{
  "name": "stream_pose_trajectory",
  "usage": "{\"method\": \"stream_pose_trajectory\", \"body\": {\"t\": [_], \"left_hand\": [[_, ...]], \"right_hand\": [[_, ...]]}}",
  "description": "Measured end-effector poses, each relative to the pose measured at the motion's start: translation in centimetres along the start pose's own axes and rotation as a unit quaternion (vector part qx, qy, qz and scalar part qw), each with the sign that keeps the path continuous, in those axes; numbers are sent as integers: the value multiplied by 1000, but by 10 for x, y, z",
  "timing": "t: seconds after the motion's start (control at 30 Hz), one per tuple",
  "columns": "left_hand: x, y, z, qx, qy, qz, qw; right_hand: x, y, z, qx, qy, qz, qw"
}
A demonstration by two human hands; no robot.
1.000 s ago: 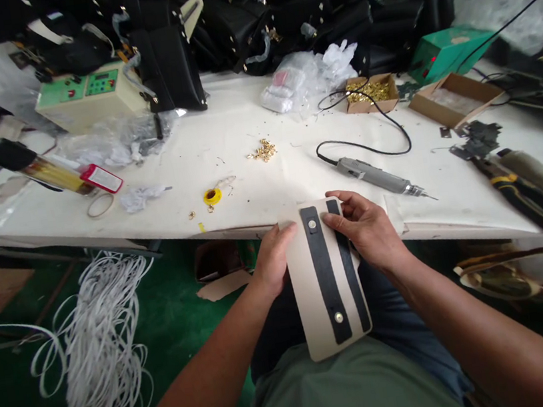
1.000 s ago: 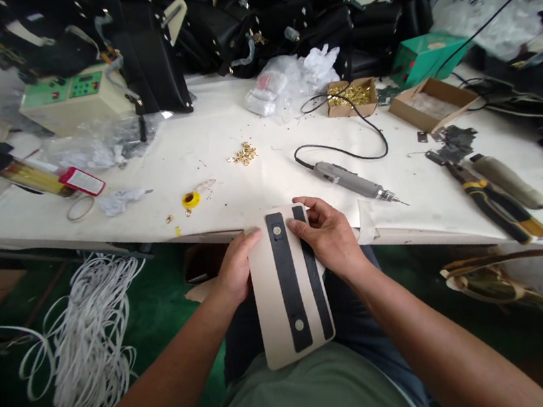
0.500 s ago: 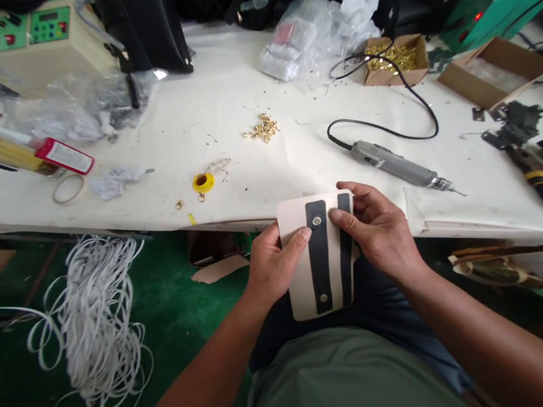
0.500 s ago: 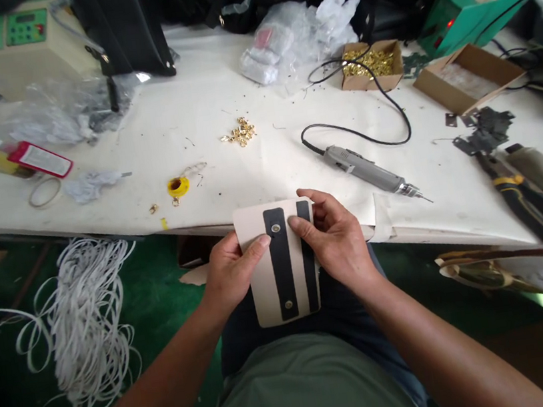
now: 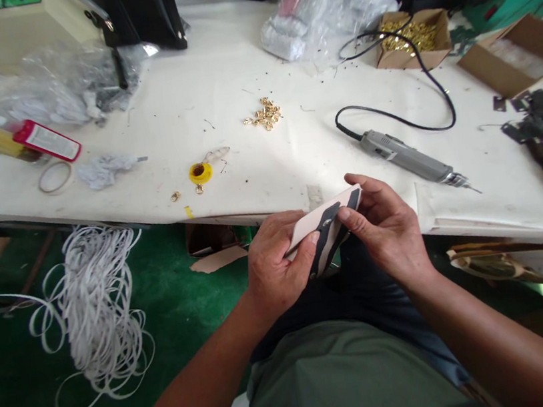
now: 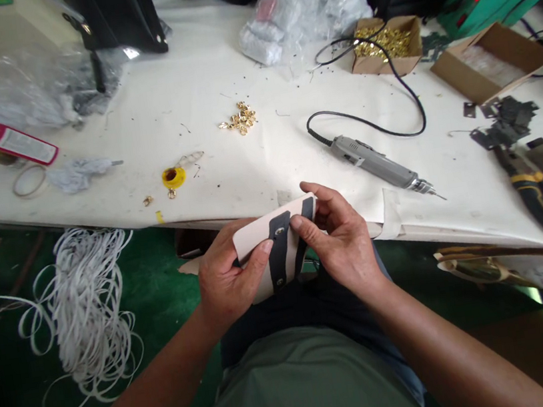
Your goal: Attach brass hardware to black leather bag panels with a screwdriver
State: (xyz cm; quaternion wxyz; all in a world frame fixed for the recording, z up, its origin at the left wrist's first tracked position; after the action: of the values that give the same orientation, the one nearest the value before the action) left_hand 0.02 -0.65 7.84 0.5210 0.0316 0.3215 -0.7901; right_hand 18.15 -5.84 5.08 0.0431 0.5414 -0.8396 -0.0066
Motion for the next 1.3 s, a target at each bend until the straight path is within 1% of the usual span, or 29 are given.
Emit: {"method": "stream_pose_trajectory", "body": {"t": [0.13, 0.3, 0.37, 0.4, 0.43, 0.5, 0.57, 0.6, 0.63, 0.67, 0.73, 0.83, 0.9, 0.97, 1.0, 1.07, 1.13, 1.2, 1.3], "left_hand": [[-2, 0, 4, -31, 68, 8, 997], [-3, 0, 11, -49, 106, 3, 993], [-2, 0, 13, -52, 103, 3, 993], [-1, 0, 12, -53, 86, 3, 995], [-1, 1, 10, -51, 53, 1, 997], [-2, 3, -2, -31, -59, -18, 998], [-3, 8, -19, 24, -183, -52, 981], [-4, 12, -26, 62, -229, -69, 969], [-6, 16, -33, 100, -257, -81, 958], [-9, 19, -38, 129, -271, -84, 950], [-14, 22, -47, 151, -275, -74, 947], [-14, 21, -53, 115, -274, -63, 953], [-7, 19, -53, 75, -275, -78, 955], [0, 17, -51, 28, -269, -94, 958], [4, 16, -51, -1, -260, -98, 961], [6, 16, -49, -70, -222, -89, 968], [4, 17, -48, -146, -156, -63, 975], [-2, 21, -46, -205, -80, -39, 975], [-9, 28, -45, -241, 3, -48, 969]], "right_hand": [[0, 0, -2, -9, -7, -1, 1000], [0, -1, -3, -16, -11, -1, 1000], [1, -1, -2, -21, -11, -2, 1000], [1, -1, -1, -23, -10, -2, 1000], [0, -2, 0, -24, -10, -1, 1000], [-2, -3, 3, -21, -6, 5, 1000], [-7, -5, 6, -5, 1, 12, 1000], [-11, -6, 7, 8, 4, 18, 1000], [-16, -8, 8, 23, 6, 24, 999], [-21, -9, 9, 36, 10, 32, 999], [-30, -11, 13, 57, 35, 37, 997], [-36, -11, 21, 89, 96, 10, 991], [-32, -8, 25, 131, 113, -22, 985], [-26, -6, 27, 175, 106, -42, 978], [-24, -5, 27, 195, 98, -42, 975], [-21, -4, 26, 232, 70, -19, 970], [-21, -3, 23, 270, 32, 9, 962], [-23, 0, 21, 299, -2, 24, 954], [-25, 4, 21, 328, -40, 28, 944]]}}
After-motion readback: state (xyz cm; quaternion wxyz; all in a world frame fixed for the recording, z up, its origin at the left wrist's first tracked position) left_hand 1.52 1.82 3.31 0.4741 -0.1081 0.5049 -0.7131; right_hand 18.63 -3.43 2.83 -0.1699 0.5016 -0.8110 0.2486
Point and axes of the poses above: each hand's wrist, its own x-axis away from the middle knuckle, its own y-axis out of the palm, z = x × y, the point moved 4 cm from there along -x, towards the middle knuckle, and after that the axes turned 1 degree about -x, right-handed, at the moved point
